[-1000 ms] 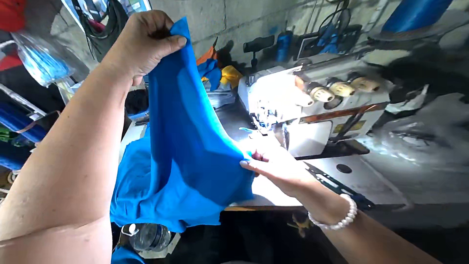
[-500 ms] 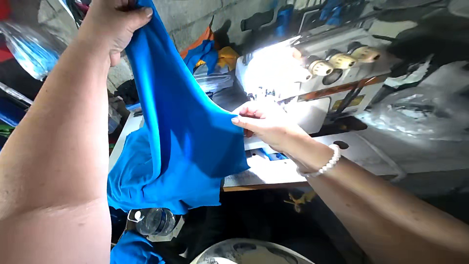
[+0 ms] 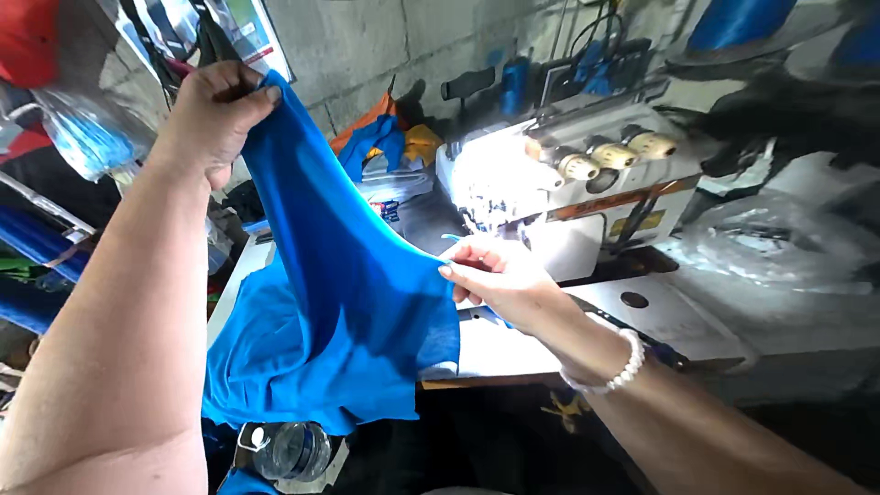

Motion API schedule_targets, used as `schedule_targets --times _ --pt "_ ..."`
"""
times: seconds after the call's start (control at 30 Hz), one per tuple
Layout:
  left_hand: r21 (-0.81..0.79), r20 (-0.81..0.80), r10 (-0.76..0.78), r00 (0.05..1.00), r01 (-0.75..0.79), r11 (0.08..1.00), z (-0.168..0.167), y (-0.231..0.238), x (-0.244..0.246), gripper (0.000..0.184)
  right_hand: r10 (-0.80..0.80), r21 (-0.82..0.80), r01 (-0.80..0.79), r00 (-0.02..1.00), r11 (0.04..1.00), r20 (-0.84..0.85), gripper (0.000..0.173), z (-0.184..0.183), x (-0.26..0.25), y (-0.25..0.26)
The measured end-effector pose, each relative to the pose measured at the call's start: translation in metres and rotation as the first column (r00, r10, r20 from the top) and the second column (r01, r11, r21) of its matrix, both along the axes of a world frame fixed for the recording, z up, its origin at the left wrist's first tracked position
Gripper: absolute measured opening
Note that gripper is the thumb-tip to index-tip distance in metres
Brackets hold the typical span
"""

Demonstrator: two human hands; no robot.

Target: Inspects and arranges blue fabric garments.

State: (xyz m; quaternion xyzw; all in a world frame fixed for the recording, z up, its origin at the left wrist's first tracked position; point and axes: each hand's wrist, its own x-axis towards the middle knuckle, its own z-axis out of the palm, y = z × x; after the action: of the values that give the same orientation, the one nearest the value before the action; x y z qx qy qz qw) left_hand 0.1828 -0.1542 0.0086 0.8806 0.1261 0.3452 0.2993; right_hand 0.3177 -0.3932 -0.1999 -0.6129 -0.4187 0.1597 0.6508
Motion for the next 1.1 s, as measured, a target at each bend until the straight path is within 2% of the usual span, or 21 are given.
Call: schedule_targets --times 0.2,0.37,0.47,0.57,0.7,0.83,0.93,1.1 --pt "-0.043 0.088 -0.107 0.990 0.111 0.993 -0.004 -0.002 -0.010 0.016 0.008 0.118 -0.002 0.999 0.993 -0.047 0.012 -0.005 -0.007 -0.003" --pt "-0.062 0.103 -0.142 0.985 0.148 0.987 -0.005 -0.003 -0.017 0.019 -0.011 0.096 0.023 0.993 0.995 -0.119 0.011 -0.006 -0.008 -0.003" --pt "-0.128 0.110 -0.121 0.986 0.135 0.983 -0.009 -0.006 -0.022 0.014 0.000 0.075 0.004 0.999 0.997 -0.049 0.009 -0.009 -0.005 -0.007" --pt "-0.204 0.147 -0.100 0.984 0.129 0.970 -0.015 -0.006 -0.027 0.013 -0.074 0.040 0.070 0.990 0.997 0.118 0.006 -0.017 -0.002 -0.005" --pt "-0.298 0.162 -0.097 0.982 0.143 0.944 -0.024 0.000 -0.030 0.013 -0.140 0.040 0.134 0.945 0.990 0.295 0.020 -0.023 0.000 -0.004" --pt "-0.371 0.160 -0.069 0.985 0.125 0.920 -0.027 -0.001 -0.032 0.014 -0.128 0.024 0.127 0.955 0.992 0.268 0.018 -0.019 -0.001 -0.003" --pt "-0.395 0.162 -0.059 0.985 0.119 0.911 -0.029 -0.002 -0.031 0.015 -0.073 -0.064 0.086 0.980 0.994 0.187 0.015 -0.015 -0.003 -0.005" --pt "-0.367 0.162 -0.074 0.984 0.130 0.921 -0.028 0.000 -0.034 0.016 -0.062 -0.105 0.098 0.950 0.990 0.305 0.016 -0.015 0.000 -0.004"
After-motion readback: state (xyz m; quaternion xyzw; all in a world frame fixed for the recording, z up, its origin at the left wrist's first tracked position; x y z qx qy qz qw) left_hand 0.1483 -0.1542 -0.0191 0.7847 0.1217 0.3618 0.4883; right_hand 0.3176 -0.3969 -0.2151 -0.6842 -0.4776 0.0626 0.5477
